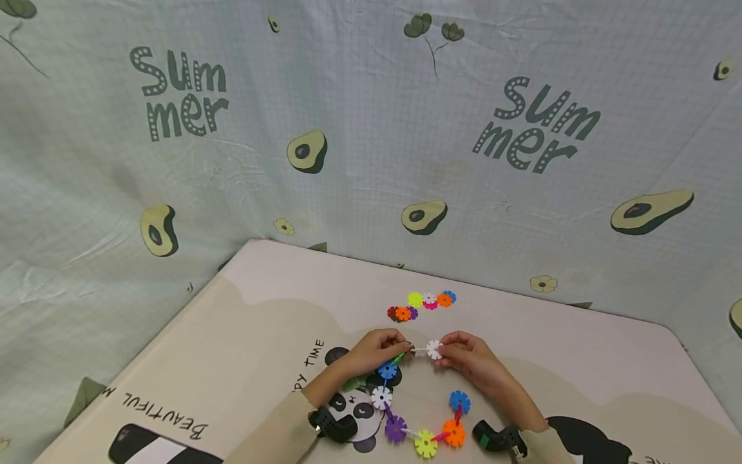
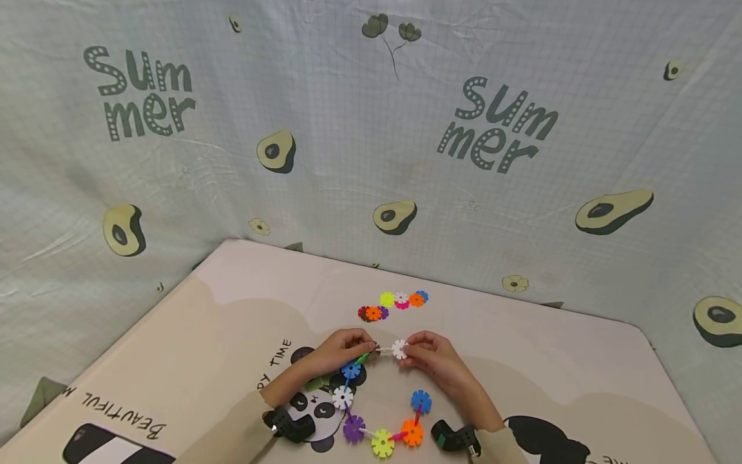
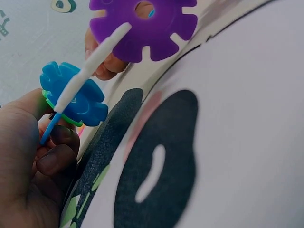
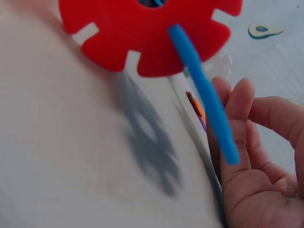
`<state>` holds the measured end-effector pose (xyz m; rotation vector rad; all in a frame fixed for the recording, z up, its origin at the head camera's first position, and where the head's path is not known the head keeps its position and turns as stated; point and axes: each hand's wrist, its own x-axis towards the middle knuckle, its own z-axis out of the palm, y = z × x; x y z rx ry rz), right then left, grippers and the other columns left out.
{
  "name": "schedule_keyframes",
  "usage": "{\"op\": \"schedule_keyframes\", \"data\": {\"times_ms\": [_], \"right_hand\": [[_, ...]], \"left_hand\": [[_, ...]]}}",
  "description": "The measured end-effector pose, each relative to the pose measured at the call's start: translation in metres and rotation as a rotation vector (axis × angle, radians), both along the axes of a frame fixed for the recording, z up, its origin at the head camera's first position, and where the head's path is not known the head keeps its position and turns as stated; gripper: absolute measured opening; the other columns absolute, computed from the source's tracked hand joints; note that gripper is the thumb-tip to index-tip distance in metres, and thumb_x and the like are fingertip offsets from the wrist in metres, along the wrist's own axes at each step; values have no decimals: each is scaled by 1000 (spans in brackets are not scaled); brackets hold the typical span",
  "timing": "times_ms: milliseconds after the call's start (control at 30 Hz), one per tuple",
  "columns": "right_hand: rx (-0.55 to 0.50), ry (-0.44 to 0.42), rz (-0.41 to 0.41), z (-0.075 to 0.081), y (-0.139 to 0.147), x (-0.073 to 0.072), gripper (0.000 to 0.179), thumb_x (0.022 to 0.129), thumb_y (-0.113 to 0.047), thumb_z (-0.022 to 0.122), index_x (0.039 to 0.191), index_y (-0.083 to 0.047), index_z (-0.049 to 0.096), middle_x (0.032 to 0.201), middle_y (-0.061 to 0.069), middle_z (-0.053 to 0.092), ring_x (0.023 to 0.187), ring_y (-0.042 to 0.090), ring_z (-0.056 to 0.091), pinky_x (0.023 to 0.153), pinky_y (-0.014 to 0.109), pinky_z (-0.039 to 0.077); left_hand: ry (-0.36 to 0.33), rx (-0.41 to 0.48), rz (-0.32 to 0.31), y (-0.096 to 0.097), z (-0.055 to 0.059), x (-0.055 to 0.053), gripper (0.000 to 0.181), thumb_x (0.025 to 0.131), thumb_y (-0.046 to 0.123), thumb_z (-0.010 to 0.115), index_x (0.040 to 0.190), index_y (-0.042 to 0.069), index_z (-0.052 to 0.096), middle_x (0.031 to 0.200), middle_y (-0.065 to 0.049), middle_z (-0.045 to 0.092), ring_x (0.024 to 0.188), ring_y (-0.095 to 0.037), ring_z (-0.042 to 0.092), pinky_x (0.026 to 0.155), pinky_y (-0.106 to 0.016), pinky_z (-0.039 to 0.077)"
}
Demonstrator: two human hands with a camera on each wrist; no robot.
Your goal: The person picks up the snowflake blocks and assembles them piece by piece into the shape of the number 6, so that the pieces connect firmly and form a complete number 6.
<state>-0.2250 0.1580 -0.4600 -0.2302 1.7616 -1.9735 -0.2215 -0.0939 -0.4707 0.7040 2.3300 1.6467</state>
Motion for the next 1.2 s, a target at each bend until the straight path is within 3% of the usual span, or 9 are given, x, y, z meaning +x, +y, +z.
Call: {"op": "schedule_keyframes", "data": {"times_ms": [267, 900, 1200], "right_hand": [[-31, 4, 41, -1, -4, 0, 6, 95, 0, 58, 99, -3, 55, 90, 3, 68, 81, 15, 70, 81, 24, 54], [-68, -6, 39, 1, -12, -1, 8, 95, 3, 56, 95, -5, 56, 88, 4, 67, 80, 15, 71, 79, 23, 54], [-53, 22, 111, 1, -8, -1, 8, 98, -1, 54, 95, -8, 56, 88, 3, 68, 78, 13, 70, 74, 22, 55]], "left_hand": [[-5, -17, 4, -2, 0, 0, 20, 98, 17, 58, 98, 0, 68, 83, -2, 63, 67, -4, 47, 62, -17, 39], [-6, -3, 3, -5, 2, -1, 19, 97, 16, 60, 97, -1, 68, 78, 3, 56, 66, -5, 46, 60, -17, 38], [-14, 26, 4, -3, -1, -2, 20, 97, 17, 59, 94, -2, 67, 74, 5, 54, 63, -4, 45, 60, -17, 37]]}}
